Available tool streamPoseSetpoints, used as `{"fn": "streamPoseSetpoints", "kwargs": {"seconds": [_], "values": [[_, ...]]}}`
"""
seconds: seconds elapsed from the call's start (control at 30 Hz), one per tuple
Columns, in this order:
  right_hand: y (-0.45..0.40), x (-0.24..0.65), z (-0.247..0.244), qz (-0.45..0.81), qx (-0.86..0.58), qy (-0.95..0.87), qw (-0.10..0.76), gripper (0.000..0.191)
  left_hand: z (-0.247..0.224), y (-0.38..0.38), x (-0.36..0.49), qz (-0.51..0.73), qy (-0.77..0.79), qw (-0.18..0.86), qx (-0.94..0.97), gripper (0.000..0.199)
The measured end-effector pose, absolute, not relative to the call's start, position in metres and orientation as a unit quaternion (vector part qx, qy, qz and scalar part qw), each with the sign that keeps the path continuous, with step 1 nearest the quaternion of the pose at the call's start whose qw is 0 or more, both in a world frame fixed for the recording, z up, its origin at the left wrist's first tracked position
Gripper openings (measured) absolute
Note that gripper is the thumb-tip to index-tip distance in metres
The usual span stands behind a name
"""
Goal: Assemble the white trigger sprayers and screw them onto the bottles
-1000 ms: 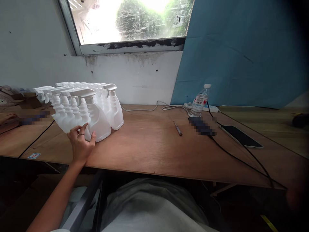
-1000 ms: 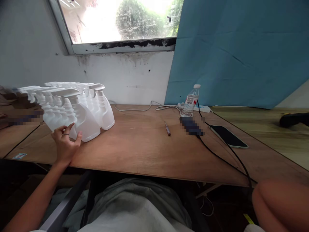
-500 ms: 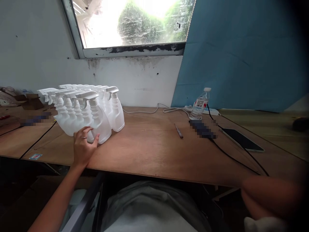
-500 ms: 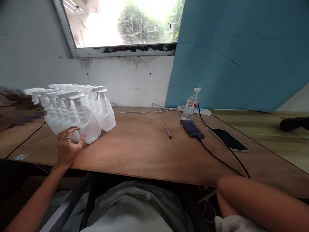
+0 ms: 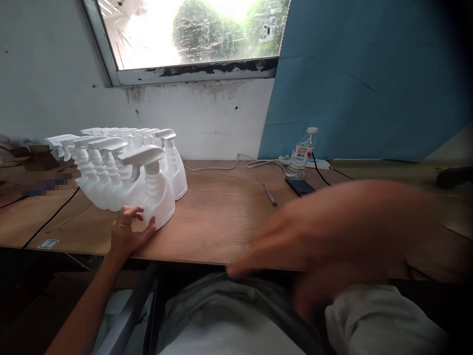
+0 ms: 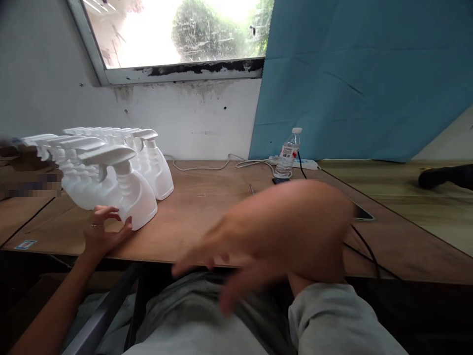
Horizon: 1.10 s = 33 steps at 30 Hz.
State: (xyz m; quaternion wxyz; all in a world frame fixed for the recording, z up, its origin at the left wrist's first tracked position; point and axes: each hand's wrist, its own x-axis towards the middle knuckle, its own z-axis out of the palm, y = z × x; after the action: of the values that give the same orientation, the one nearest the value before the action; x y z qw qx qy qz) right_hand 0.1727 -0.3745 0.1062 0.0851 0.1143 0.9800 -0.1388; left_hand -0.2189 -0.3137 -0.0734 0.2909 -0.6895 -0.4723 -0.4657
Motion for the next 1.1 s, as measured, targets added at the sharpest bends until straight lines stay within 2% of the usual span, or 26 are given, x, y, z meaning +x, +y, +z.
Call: {"fn": "streamPoseSetpoints", "kwargs": {"seconds": [0.03, 0.1, 0.17, 0.2, 0.27, 0.4, 0.47, 0.6, 0.73, 0.87, 1.1], "values": [[-0.356, 0.155, 0.124, -0.190, 0.133, 0.970, 0.070, 0.052, -0.075, -0.314, -0.219, -0.469, -0.457, 0.277, -0.703, 0.040], [-0.323, 0.128, 0.135, -0.203, 0.176, 0.963, -0.005, 0.055, -0.077, -0.315, -0.217, -0.476, -0.426, 0.246, -0.729, 0.039], [-0.297, 0.111, 0.124, -0.193, 0.203, 0.953, -0.115, 0.063, -0.075, -0.317, -0.210, -0.470, -0.402, 0.223, -0.754, 0.038], [-0.288, 0.105, 0.115, -0.204, 0.198, 0.947, -0.151, 0.068, -0.073, -0.318, -0.204, -0.464, -0.396, 0.211, -0.764, 0.038], [-0.275, 0.099, 0.099, -0.243, 0.165, 0.936, -0.192, 0.065, -0.066, -0.320, -0.188, -0.455, -0.392, 0.167, -0.782, 0.038], [-0.262, 0.105, 0.090, -0.383, 0.110, 0.862, -0.312, 0.035, -0.047, -0.310, -0.146, -0.487, -0.364, -0.024, -0.794, 0.038], [-0.257, 0.114, 0.090, -0.444, 0.119, 0.796, -0.394, 0.028, -0.038, -0.294, -0.120, -0.501, -0.344, -0.133, -0.783, 0.041], [-0.238, 0.132, 0.084, -0.527, 0.144, 0.653, -0.524, 0.031, -0.029, -0.249, -0.066, -0.432, -0.315, -0.410, -0.739, 0.060], [-0.211, 0.154, 0.061, -0.536, 0.197, 0.532, -0.625, 0.037, -0.039, -0.210, -0.026, -0.414, -0.299, -0.581, -0.633, 0.066], [-0.196, 0.178, 0.028, -0.536, 0.226, 0.452, -0.676, 0.038, -0.055, -0.196, -0.016, -0.410, -0.293, -0.651, -0.568, 0.065], [-0.201, 0.192, 0.004, -0.564, 0.189, 0.494, -0.634, 0.041, -0.062, -0.197, -0.028, -0.364, -0.301, -0.686, -0.553, 0.061]]}}
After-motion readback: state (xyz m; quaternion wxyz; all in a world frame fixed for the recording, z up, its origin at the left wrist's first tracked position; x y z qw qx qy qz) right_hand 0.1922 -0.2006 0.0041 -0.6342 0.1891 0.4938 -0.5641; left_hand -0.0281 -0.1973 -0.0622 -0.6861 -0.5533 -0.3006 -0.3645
